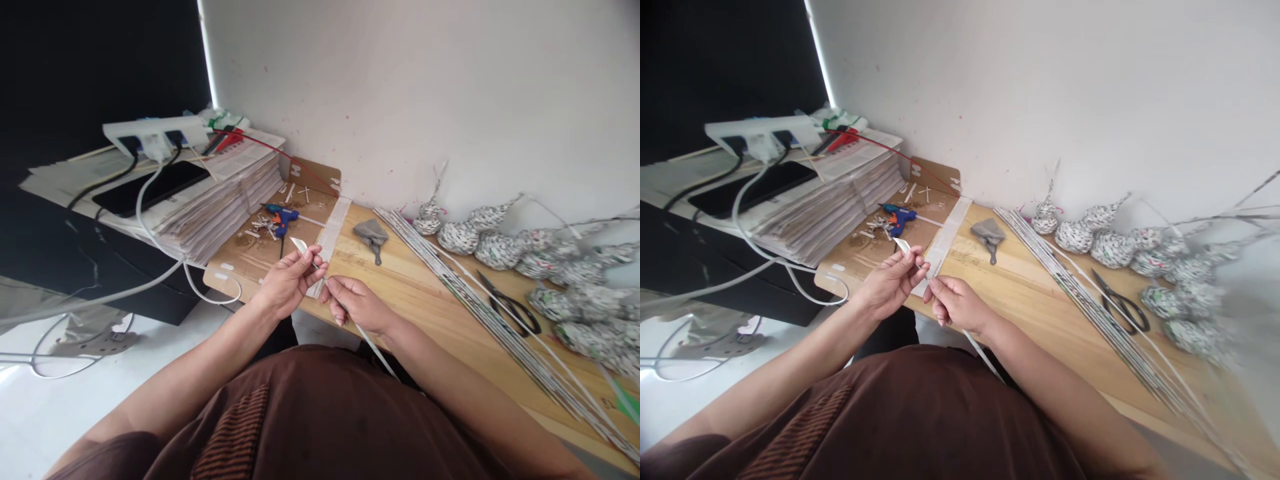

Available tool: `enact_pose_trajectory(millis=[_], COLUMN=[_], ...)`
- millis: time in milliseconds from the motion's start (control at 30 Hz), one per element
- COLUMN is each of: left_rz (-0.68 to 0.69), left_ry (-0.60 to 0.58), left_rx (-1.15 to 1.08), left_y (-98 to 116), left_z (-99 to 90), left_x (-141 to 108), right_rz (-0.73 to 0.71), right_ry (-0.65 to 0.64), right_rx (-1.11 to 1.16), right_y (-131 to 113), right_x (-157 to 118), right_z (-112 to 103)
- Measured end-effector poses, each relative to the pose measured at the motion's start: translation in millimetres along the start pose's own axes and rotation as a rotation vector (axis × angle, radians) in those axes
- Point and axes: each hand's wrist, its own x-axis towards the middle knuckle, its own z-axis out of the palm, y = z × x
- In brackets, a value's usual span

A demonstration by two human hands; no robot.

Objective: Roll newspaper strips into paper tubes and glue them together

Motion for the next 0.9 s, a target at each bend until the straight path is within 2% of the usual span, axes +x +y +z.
enact_pose_trajectory(millis=[67,133,200,300,400,700,800,900], left_rz=[-0.011,-0.012,-0.001,0.007,0.021,0.052,0.048,0.033], left_ry=[0.007,0.020,0.032,0.053,0.072,0.103,0.096,0.098], left_rx=[0.004,0.005,0.008,0.020,0.024,0.050,0.050,0.046], left_y=[1,1,1,-1,-2,-4,-4,-4], left_z=[0.3,0.5,0.2,-0.6,-0.8,-1.1,-1.9,-2.6], left_x=[-1,-1,-1,0,1,1,1,1], right_rz=[0.048,0.065,0.011,-0.168,-0.301,-0.335,-0.299,-0.151], right_ry=[-0.093,-0.125,-0.051,0.131,0.233,0.342,0.324,0.126], right_rx=[0.130,0.145,-0.014,-0.409,-0.729,-1.182,-1.060,-0.624], right_y=[0,-1,-3,-8,-11,-7,-7,-7], right_x=[0,0,-1,-3,-6,-8,-7,-4], right_z=[-2,-3,-1,3,7,12,12,10])
